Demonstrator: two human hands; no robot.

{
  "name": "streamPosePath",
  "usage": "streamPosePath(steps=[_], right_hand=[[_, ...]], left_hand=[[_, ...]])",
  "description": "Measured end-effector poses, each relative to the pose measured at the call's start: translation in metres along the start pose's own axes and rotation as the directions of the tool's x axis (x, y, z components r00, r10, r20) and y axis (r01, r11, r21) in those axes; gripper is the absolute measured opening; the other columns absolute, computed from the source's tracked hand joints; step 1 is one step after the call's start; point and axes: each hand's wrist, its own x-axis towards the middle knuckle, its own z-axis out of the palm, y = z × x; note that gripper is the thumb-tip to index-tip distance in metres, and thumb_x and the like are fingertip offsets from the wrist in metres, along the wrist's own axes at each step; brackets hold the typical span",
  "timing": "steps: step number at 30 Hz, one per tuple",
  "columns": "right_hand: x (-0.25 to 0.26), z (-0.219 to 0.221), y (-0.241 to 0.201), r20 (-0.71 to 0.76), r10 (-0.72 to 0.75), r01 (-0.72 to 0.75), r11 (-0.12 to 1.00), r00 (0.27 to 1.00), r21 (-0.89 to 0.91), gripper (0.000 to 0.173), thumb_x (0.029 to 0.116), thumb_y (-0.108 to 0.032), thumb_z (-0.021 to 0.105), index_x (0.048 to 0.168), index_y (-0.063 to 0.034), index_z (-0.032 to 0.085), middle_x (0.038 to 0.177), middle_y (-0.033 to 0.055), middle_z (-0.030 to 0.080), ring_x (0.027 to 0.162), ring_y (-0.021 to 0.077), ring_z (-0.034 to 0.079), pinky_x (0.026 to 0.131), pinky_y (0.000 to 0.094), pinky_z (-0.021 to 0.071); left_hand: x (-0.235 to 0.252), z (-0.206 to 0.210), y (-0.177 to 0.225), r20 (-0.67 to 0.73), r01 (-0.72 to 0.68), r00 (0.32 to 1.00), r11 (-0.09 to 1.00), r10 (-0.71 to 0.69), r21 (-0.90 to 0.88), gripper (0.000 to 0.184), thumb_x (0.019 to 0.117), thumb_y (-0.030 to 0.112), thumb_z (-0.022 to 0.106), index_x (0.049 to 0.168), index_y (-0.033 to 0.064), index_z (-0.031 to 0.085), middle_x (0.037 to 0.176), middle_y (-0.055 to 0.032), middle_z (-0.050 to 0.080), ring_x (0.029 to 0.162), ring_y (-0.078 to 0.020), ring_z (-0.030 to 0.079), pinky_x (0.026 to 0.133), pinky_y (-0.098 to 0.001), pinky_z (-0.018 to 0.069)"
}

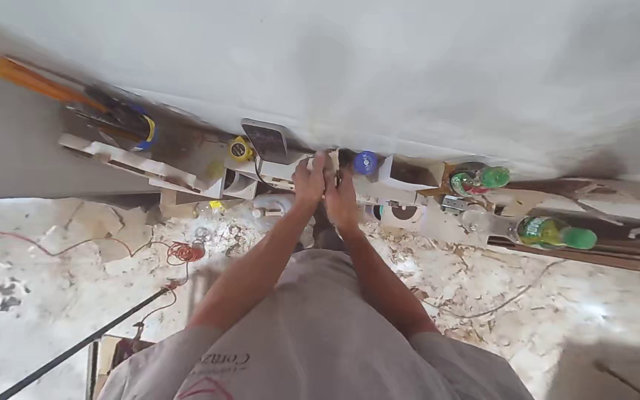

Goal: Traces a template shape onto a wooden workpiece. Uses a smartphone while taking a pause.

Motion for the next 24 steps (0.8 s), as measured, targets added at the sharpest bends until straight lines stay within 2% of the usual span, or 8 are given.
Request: streamPosePath(steps=[2,4,7,12,14,18,21,24], right_hand=[[0.009,-0.002,-0.001,-0.013,0.023,-0.024,0.990,1.000,-0.141,0.056,0.1033,-0.047,0.052,0.141,-0.0060,0.052,0.131,0.0179,0.063,0.113,0.0314,0.066,0.094,0.0541,0.0538],[0.012,-0.005,-0.001,-0.029,0.015,-0.020,0.984,0.999,-0.176,0.058,0.1023,-0.047,0.056,0.142,-0.0056,0.051,0.130,0.0178,0.065,0.114,0.0325,0.066,0.095,0.0555,0.0532],[0.011,-0.007,-0.004,-0.031,0.020,-0.025,0.985,0.999,-0.173,0.057,0.1026,-0.047,0.056,0.142,-0.0067,0.051,0.125,0.0169,0.067,0.110,0.0319,0.067,0.093,0.0556,0.0535],[0.014,-0.006,-0.017,-0.043,0.012,-0.021,0.978,0.999,-0.209,0.054,0.1043,-0.042,0.054,0.144,-0.0071,0.048,0.116,0.0178,0.069,0.103,0.0337,0.069,0.089,0.0557,0.0547],[0.015,-0.007,-0.021,-0.057,-0.012,-0.001,0.972,0.998,-0.234,0.053,0.1042,-0.042,0.052,0.145,-0.0083,0.047,0.113,0.0174,0.070,0.101,0.0335,0.069,0.087,0.0559,0.0546],[0.015,-0.008,-0.022,-0.088,-0.043,0.020,0.967,0.995,-0.255,0.052,0.1024,-0.039,0.055,0.145,-0.0095,0.048,0.105,0.0123,0.072,0.093,0.0292,0.070,0.082,0.0531,0.0558],[0.011,-0.010,-0.022,-0.075,-0.035,0.011,0.953,0.997,-0.303,0.053,0.1025,-0.036,0.056,0.147,-0.0093,0.046,0.108,0.0138,0.072,0.096,0.0309,0.070,0.084,0.0540,0.0559],[0.005,-0.010,-0.022,-0.094,-0.072,0.036,0.941,0.993,-0.337,0.051,0.1012,-0.033,0.056,0.146,-0.0092,0.047,0.108,0.0129,0.072,0.094,0.0301,0.070,0.082,0.0532,0.0561]], left_hand=[[0.004,0.000,-0.005,-0.028,-0.035,0.999,0.993,0.038,0.111,0.070,0.1011,0.063,0.044,0.146,0.0100,0.055,0.143,-0.0223,0.057,0.138,-0.0408,0.048,0.114,-0.0619,0.0369],[0.000,-0.003,-0.005,-0.013,-0.048,0.999,0.993,0.050,0.109,0.070,0.1046,0.057,0.043,0.155,0.0081,0.042,0.146,-0.0212,0.055,0.138,-0.0359,0.050,0.115,-0.0570,0.0397],[-0.015,-0.008,-0.003,-0.017,-0.034,0.999,0.997,0.033,-0.070,0.069,0.1073,0.044,0.046,0.161,0.0053,0.026,0.156,-0.0197,0.045,0.143,-0.0274,0.047,0.118,-0.0470,0.0388],[-0.021,-0.001,-0.008,-0.050,-0.038,0.998,0.968,0.027,-0.247,0.055,0.1095,0.036,0.039,0.154,0.0042,0.039,0.151,-0.0172,0.050,0.138,-0.0243,0.050,0.115,-0.0456,0.0418],[-0.016,0.001,-0.012,-0.037,-0.071,0.997,0.956,0.063,-0.284,0.053,0.1100,0.033,0.037,0.155,0.0053,0.038,0.154,-0.0159,0.047,0.141,-0.0223,0.048,0.117,-0.0432,0.0400],[-0.021,-0.014,-0.019,0.009,-0.154,0.988,0.976,0.157,-0.151,0.057,0.1065,0.024,0.039,0.159,0.0030,0.031,0.154,-0.0170,0.048,0.143,-0.0230,0.047,0.118,-0.0419,0.0384],[-0.023,-0.022,-0.029,0.014,-0.154,0.988,0.985,0.156,-0.077,0.061,0.1034,0.024,0.044,0.159,0.0043,0.030,0.160,-0.0182,0.040,0.148,-0.0256,0.040,0.121,-0.0450,0.0345],[-0.034,-0.035,-0.031,0.030,-0.169,0.985,0.985,0.168,0.027,0.063,0.1014,0.025,0.051,0.158,0.0032,0.033,0.158,-0.0210,0.041,0.146,-0.0287,0.042,0.119,-0.0465,0.0370]])
